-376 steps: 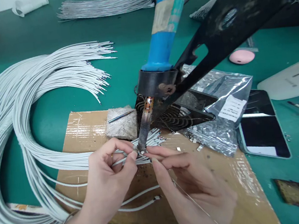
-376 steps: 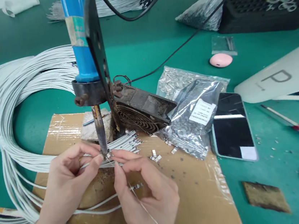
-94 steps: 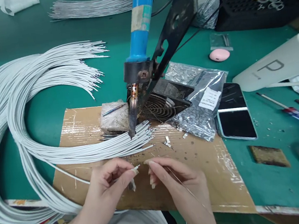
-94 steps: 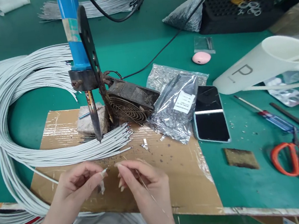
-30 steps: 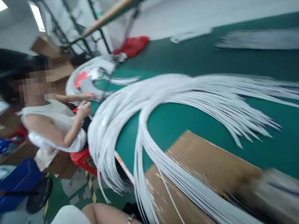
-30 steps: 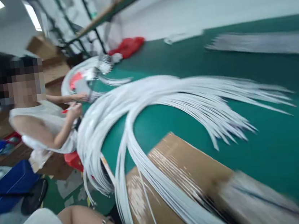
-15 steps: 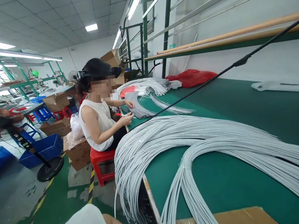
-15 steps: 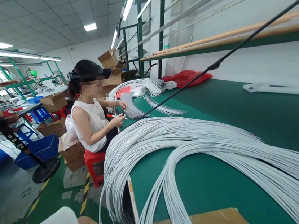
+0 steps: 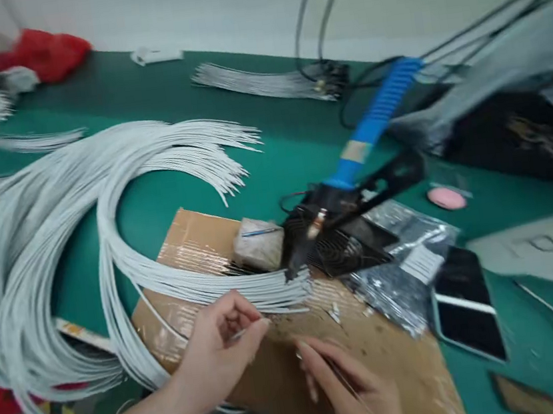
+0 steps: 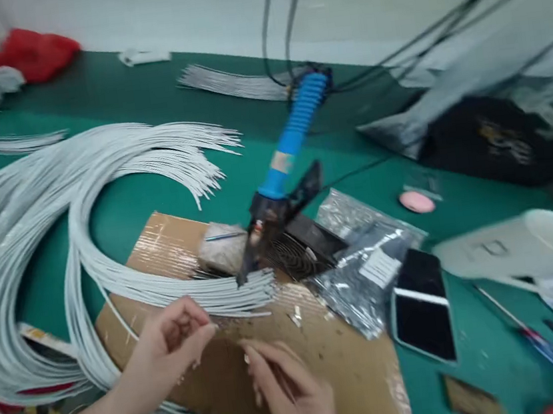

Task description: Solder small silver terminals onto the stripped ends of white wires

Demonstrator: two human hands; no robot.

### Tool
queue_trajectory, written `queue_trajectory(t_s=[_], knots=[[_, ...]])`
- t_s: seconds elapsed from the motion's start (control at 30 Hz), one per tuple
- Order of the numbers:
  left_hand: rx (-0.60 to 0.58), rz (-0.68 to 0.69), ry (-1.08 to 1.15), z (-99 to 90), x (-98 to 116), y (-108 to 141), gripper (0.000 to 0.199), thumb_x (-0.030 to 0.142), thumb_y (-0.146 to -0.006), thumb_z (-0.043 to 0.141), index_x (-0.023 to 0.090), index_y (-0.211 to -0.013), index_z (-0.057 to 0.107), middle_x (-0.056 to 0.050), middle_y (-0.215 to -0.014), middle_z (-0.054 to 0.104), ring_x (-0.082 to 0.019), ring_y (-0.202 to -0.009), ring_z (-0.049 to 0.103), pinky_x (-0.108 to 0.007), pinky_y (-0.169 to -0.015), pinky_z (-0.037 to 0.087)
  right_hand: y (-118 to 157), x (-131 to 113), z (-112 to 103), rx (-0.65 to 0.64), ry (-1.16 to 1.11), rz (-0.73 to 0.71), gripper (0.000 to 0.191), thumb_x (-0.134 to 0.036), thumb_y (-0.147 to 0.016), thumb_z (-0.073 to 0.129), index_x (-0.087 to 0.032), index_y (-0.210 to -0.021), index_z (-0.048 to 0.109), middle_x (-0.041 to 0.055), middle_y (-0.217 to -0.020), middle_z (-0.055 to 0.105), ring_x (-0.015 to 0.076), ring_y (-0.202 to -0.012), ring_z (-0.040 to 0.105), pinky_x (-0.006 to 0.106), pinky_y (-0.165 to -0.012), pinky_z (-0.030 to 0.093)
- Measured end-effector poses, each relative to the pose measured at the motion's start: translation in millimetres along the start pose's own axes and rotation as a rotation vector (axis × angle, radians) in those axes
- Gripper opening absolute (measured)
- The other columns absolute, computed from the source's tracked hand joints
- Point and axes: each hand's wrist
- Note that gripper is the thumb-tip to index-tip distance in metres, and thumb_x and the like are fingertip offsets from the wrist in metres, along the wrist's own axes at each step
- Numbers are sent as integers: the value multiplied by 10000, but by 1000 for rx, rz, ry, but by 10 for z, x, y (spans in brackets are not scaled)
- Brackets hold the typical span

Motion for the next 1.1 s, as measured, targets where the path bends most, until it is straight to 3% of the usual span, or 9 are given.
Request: queue_trajectory(t_s=[0.07, 0.2, 0.4, 0.53, 0.67, 0.8, 0.93, 1.03, 1.1], knots=[[1, 1, 14, -20, 8, 40, 204, 303, -898, 730, 185, -791, 603, 57, -626, 510, -103, -572, 445, -196, -530, 347, 8, -57, 131, 43, -102, 93, 179, -405, -836, 836, -237, -886, 874, 11, -664, 658, 127, -513, 576, 229, -475, 474], [-3, 17, 29, -14, -62, 111, 181, 293, -933, 708, 181, -817, 626, 57, -620, 523, -92, -546, 468, -166, -511, 374, -41, -212, 320, 17, -235, 100, 109, -337, -841, 823, -273, -904, 885, -1, -674, 614, 94, -533, 521, 207, -494, 433], [-2, 29, -25, -8, -11, 93, 172, 261, -899, 706, 167, -771, 640, 43, -597, 566, -90, -528, 497, -154, -489, 390, -45, -294, 316, -42, -320, 149, 91, -327, -837, 824, -290, -892, 886, -1, -694, 616, 75, -544, 526, 181, -497, 417], [-13, 54, -86, 4, 87, 82, 151, 239, -854, 699, 161, -740, 638, 46, -572, 557, -84, -502, 478, -155, -467, 369, -52, -314, 311, -21, -299, 124, 83, -295, -836, 809, -311, -867, 884, -14, -680, 620, 64, -531, 513, 176, -495, 398], [-14, 104, -157, -5, 48, 95, 142, 237, -885, 668, 169, -762, 646, 45, -582, 572, -87, -499, 493, -159, -464, 375, -54, -320, 311, 1, -243, 70, 101, -259, -839, 793, -313, -847, 877, -27, -645, 612, 65, -509, 488, 194, -491, 383], [-11, 202, -296, -20, -94, 138, 106, 213, -979, 614, 197, -877, 637, 58, -629, 588, -86, -523, 510, -157, -481, 378, -27, -320, 339, 78, -177, 27, 85, -263, -837, 790, -276, -787, 858, -26, -605, 596, 71, -490, 473, 198, -454, 339], [-56, 290, -394, -3, -178, 195, 77, 200, -1065, 524, 230, -1013, 571, 74, -671, 590, -85, -541, 525, -167, -510, 379, 32, -321, 459, 192, -220, 96, 134, -294, -809, 803, -225, -694, 803, -30, -562, 580, 73, -465, 460, 179, -427, 355], [-102, 251, -362, 25, -180, 221, 76, 216, -1092, 473, 234, -1046, 531, 76, -658, 573, -99, -533, 542, -183, -513, 396, 75, -272, 586, 263, -315, 202, 197, -349, -810, 821, -197, -694, 772, -28, -545, 603, 72, -452, 468, 162, -419, 394], [-118, 189, -315, 36, -170, 225, 83, 246, -1098, 464, 229, -1047, 527, 63, -666, 585, -115, -550, 565, -196, -523, 413, 87, -202, 649, 302, -339, 191, 212, -357, -843, 812, -195, -717, 760, -28, -558, 632, 71, -441, 482, 158, -411, 411]])
Point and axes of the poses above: each hand's wrist, its own y-axis away from the middle knuckle, its own z-axis out of the palm, x = y × z
